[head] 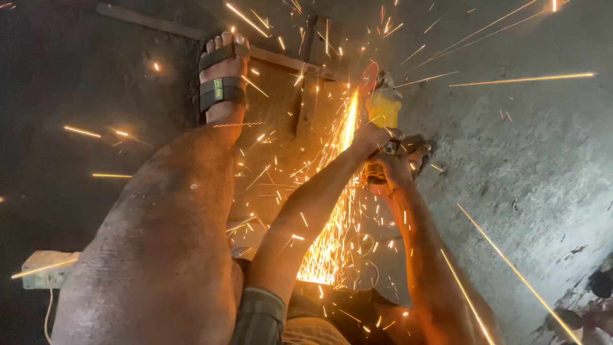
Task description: The person uses an angle grinder to cut a long metal bar into multiple short segments. They repeatedly position the bar, cut it, and set the cut pieces aside on the floor.
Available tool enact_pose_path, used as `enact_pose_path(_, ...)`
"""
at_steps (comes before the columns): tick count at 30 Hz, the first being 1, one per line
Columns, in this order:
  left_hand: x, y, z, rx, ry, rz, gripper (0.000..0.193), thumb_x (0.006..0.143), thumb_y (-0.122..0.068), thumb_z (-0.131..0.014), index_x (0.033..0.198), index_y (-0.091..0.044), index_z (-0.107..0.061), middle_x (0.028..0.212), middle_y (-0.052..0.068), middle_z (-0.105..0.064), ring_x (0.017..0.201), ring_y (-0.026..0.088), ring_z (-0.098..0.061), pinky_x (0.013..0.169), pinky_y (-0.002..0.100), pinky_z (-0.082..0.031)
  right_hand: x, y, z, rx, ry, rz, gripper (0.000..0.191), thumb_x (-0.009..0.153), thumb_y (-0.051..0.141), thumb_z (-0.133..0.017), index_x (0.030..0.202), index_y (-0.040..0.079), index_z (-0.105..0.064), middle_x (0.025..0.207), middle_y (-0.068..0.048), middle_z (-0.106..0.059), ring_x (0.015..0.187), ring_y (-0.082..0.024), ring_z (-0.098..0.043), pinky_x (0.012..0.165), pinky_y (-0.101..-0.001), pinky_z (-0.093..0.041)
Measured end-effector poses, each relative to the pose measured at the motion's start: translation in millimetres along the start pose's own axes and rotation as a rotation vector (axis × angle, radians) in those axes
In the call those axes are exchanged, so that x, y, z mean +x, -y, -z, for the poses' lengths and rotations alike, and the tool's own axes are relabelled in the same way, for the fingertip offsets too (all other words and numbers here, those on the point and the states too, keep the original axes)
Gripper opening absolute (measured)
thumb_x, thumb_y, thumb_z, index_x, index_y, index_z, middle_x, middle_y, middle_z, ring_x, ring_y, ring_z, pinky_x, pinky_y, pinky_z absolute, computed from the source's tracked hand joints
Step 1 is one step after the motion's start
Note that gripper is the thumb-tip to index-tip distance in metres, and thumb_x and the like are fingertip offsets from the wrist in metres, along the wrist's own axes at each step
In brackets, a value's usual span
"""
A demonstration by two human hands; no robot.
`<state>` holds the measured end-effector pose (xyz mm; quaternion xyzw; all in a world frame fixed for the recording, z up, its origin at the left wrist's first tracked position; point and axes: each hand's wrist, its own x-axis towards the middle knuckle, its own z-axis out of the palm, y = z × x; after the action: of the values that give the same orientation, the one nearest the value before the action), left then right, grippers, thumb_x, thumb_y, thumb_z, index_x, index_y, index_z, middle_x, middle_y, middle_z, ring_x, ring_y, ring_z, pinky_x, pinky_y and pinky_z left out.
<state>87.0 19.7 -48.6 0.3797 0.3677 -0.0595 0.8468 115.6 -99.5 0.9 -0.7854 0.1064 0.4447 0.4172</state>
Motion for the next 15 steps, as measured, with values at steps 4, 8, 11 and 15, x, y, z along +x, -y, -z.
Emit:
enact_pose_path(4,4,14,-3,-0.002,0.067,-0.089,0.04,0.072,-0.027,-0.083,0.102,-0.003,-0.074,0.095,0.012,-0.075,0.083,0.021,-0.07,0.074,0.035,-0.056,-2,-13,5,0.0,-0.043,-0.058,0.062,0.082,0.015,-0.068,0.14,0.021,-0.045,0.11,-0.009,-0.062,0.086,-0.021,-0.067,0.065,-0.0355,-0.057)
enact_pose_path(8,7,26,-11,-0.148,0.125,-0.09,0.044,0.068,-0.026,-0.083,0.103,0.0,-0.077,0.096,0.01,-0.073,0.085,0.021,-0.068,0.075,0.037,-0.056,8,-29,13,-0.035,-0.005,0.037,0.066,0.081,0.013,-0.068,0.143,0.02,-0.045,0.115,-0.01,-0.064,0.092,-0.021,-0.068,0.071,-0.034,-0.059)
enact_pose_path(11,6,26,-14,-0.223,0.171,0.03,0.041,0.07,-0.027,-0.083,0.099,0.0,-0.075,0.093,0.011,-0.071,0.082,0.021,-0.067,0.072,0.038,-0.055,9,-35,17,-0.002,0.05,0.101,0.071,0.076,0.007,-0.069,0.143,0.017,-0.045,0.114,-0.01,-0.063,0.091,-0.023,-0.067,0.071,-0.0353,-0.058)
enact_pose_path(15,-1,10,-5,-0.056,-0.012,0.063,0.039,0.068,-0.028,-0.086,0.094,-0.001,-0.073,0.088,0.011,-0.072,0.076,0.019,-0.068,0.068,0.037,-0.057,3,-27,12,0.034,0.042,0.082,0.064,0.081,0.01,-0.068,0.14,0.018,-0.046,0.11,-0.008,-0.063,0.086,-0.022,-0.066,0.063,-0.0363,-0.057)
